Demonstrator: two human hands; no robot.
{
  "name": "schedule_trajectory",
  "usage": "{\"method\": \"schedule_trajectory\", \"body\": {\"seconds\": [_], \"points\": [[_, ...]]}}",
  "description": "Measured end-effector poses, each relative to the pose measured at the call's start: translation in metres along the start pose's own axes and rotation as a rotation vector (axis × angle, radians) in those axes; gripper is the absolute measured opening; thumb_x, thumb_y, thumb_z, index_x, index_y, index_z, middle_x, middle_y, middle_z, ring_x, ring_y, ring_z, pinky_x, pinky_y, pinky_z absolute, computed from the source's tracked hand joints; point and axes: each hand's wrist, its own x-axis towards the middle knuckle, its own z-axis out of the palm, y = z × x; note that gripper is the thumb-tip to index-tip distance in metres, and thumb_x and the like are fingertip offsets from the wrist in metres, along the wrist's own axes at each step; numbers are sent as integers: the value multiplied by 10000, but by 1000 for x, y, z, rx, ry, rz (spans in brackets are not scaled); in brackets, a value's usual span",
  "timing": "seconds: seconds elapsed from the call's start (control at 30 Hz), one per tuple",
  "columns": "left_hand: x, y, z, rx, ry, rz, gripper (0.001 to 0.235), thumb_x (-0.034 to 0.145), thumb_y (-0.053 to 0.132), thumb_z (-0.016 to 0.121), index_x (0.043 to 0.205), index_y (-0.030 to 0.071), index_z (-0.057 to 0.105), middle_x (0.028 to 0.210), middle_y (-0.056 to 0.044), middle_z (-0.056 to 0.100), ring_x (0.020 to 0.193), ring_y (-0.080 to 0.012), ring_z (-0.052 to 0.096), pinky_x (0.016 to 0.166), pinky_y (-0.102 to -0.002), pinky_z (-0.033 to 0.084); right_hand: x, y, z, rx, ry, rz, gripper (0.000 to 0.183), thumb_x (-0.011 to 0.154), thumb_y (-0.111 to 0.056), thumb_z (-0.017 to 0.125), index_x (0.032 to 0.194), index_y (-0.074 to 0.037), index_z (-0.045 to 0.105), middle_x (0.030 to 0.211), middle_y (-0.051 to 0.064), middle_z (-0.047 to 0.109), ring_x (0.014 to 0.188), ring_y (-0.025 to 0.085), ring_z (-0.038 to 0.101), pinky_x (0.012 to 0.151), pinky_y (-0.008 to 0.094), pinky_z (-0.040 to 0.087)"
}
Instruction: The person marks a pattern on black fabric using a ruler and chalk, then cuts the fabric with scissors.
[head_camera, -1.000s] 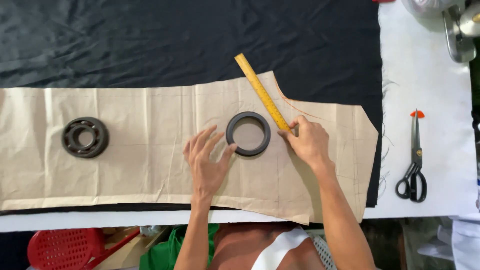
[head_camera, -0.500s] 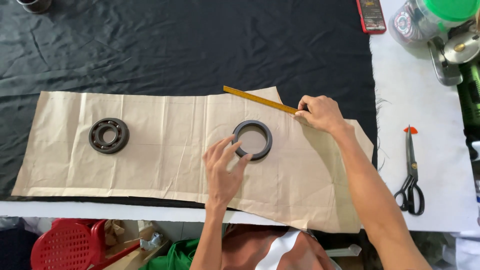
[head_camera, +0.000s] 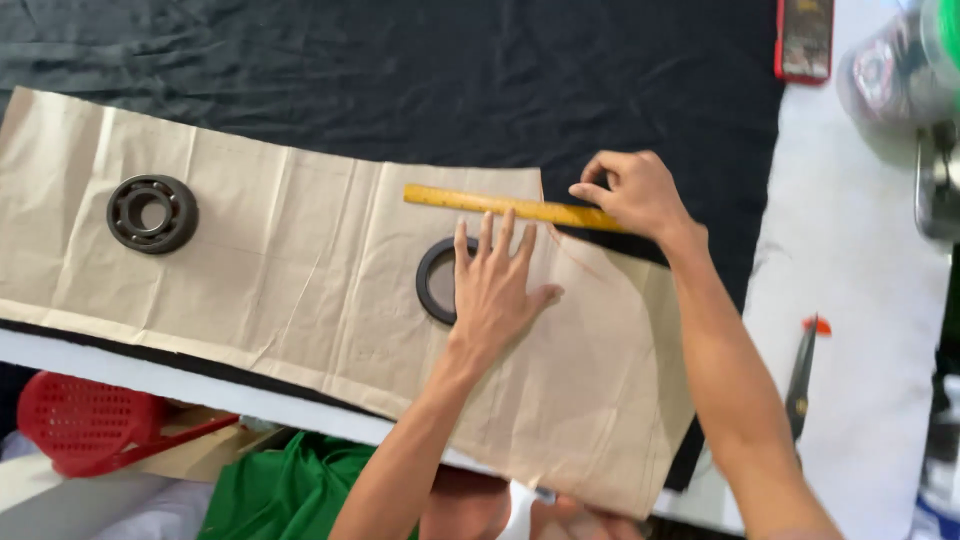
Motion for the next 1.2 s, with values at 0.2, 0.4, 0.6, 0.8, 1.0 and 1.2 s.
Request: {"method": "schedule_trajectory", "body": {"seconds": [0.2,0.4,0.6,0.8,1.0,1.2], "points": [[14,17,4,105,-208,-76,868,855,757,534,1541,232,443,1619,-221,315,1542,-375,228,1213,-631,-33,-19,40,2,360,217,270,527,1133,-606,589,773,-248,727,493,25,475,581,133,592,564,328,473],[14,18,21,142,-96,-143,868,841,799,495,1499,232,510,1553,-240,364,1508,-393,279,1202,-669,-1,-12,51,-10,872,330,344,702,1119,-623,307,843,-92,674,559,27,440,460,110,525,375,218,439],[13,23,24,148,-86,-214,882,844,831,425,1511,258,491,1576,-238,324,1529,-415,182,1156,-699,-87,-2,32,-13,910,72,138,412,957,71,580,1360,-11,611,1073,76,496,941,141,580,661,266,599],[11,26,23,123,-82,-224,885,866,796,449,1536,219,453,1584,-272,313,1523,-420,186,1132,-696,-141,14,17,-3,801,19,47,590,898,146,677,1443,-45,558,1079,86,503,1009,165,636,867,360,597],[15,27,23,61,-84,-242,891,871,770,494,1551,199,416,1606,-287,272,1532,-442,145,1097,-722,-156,35,0,6,684,-1,-40,218,944,55,740,1147,-25,732,933,130,660,819,188,717,692,313,619],[15,28,25,51,-76,-252,906,864,762,535,1551,185,410,1611,-289,262,1519,-470,140,1083,-740,-119,52,-6,12,557,22,-129,270,955,-4,757,1221,-44,746,931,130,693,815,213,708,656,303,596]]}}
